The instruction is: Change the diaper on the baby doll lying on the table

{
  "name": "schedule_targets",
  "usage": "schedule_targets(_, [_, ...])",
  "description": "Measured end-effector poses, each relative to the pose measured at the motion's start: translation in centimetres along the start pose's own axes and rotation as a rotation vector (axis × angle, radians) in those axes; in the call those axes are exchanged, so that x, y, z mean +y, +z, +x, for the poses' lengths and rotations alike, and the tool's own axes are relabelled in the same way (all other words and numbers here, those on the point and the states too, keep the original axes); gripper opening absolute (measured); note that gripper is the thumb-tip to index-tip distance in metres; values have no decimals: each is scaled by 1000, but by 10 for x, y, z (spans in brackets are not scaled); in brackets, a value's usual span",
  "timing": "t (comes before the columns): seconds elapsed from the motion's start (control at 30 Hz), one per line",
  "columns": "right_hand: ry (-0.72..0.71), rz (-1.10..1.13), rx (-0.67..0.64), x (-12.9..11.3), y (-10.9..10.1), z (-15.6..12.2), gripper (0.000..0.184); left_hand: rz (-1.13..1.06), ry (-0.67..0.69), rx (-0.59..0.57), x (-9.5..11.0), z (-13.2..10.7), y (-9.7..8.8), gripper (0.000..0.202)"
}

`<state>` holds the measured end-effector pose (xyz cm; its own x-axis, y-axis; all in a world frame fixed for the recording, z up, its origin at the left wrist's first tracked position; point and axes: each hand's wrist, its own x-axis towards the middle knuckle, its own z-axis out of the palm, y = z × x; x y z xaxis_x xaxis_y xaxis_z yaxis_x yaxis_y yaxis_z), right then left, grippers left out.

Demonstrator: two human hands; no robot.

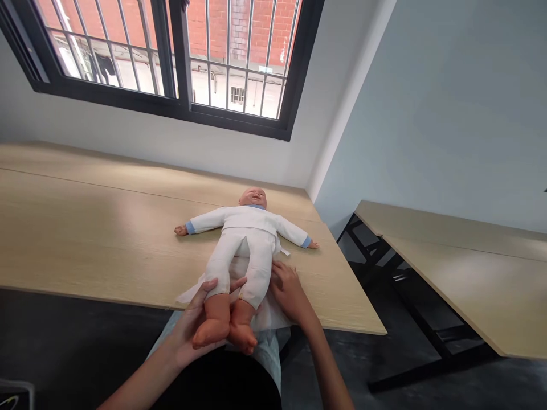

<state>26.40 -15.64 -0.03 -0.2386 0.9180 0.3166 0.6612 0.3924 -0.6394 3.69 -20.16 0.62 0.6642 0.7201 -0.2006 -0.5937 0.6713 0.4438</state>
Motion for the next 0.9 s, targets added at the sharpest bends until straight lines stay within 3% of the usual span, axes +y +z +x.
schedule_targets(0.17, [217,132,266,-24,18,-29,40,93,-107,60,14,-27,4,41])
schedule_targets(0.3, [384,368,186,-57,36,-37,76,104,-106,152,14,-33,2,35])
schedule_targets(0.4, [429,553,190,-61,42,-34,91,128,-103,189,18,-33,0,32])
schedule_targets(0.53, [508,688,192,-39,21,-33,85,324,-67,216,39,-44,-5,32])
schedule_targets(0.67, [509,668,62,-16,-16,-36,76,539,53,272,66,-61,-15,34])
schedule_targets(0.8, [470,547,0,-1,-35,-33,69,702,61,338,81,-70,-22,51])
schedule_targets(0.9, [465,288,-7,1,-36,-32,68,857,17,415,83,-71,-23,74])
